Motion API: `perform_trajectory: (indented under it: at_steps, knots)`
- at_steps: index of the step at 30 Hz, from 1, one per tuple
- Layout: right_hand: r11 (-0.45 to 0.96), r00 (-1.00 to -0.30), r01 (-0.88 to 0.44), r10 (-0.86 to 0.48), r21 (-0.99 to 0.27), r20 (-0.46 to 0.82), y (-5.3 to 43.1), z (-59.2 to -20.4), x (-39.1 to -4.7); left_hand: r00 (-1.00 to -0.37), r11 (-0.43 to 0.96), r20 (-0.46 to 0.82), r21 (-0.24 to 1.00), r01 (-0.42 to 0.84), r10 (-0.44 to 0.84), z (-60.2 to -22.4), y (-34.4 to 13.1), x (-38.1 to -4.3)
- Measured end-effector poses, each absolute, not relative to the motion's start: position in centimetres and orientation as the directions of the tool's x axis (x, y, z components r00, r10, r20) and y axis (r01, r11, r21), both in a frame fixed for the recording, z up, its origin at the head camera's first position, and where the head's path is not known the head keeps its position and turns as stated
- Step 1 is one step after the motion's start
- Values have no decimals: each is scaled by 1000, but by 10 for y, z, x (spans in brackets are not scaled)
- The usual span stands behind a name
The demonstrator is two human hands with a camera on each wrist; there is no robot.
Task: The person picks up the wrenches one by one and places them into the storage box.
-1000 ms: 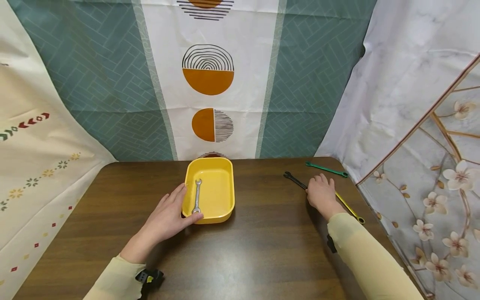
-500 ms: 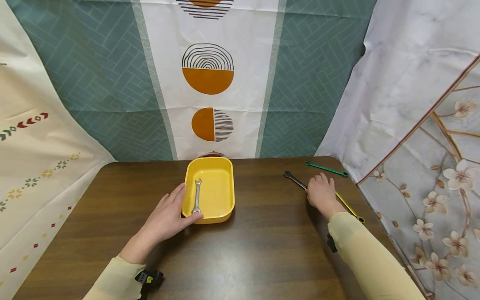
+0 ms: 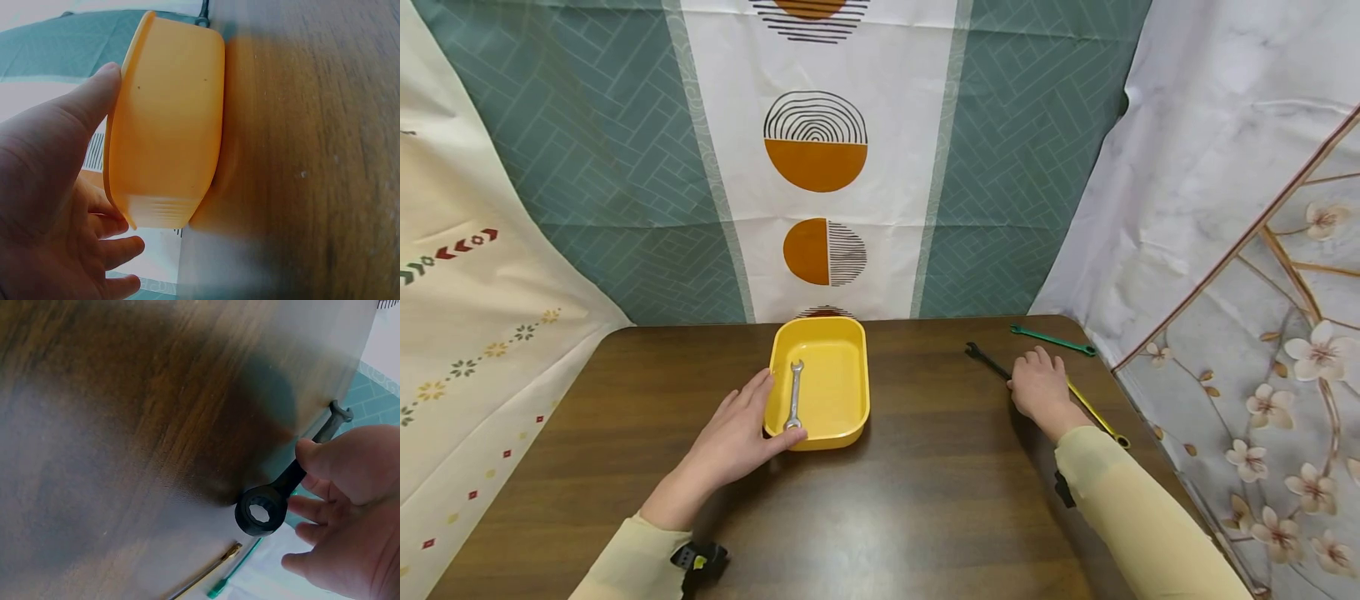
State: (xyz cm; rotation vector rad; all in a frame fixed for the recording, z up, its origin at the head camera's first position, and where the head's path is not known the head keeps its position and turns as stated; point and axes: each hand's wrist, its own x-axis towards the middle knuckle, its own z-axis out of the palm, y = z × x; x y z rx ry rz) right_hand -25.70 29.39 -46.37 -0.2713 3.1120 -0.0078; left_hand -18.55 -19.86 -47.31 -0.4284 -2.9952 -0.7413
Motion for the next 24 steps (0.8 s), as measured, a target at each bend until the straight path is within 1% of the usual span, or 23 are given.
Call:
perform_trajectory:
  at_steps: [9, 16, 24]
  knots:
    - [983, -983, -182, -182, -9, -27, 293, -464, -256, -964, 850, 78, 457, 262, 255, -473, -199, -185]
    - [980, -981, -193, -193, -50, 10, 288, -472, -254, -964, 851, 73, 456, 260, 255, -473, -198, -185]
    - [978, -980, -196, -194, -74, 31, 279, -472, -250, -964, 851, 79, 456, 262, 254, -474, -198, -185]
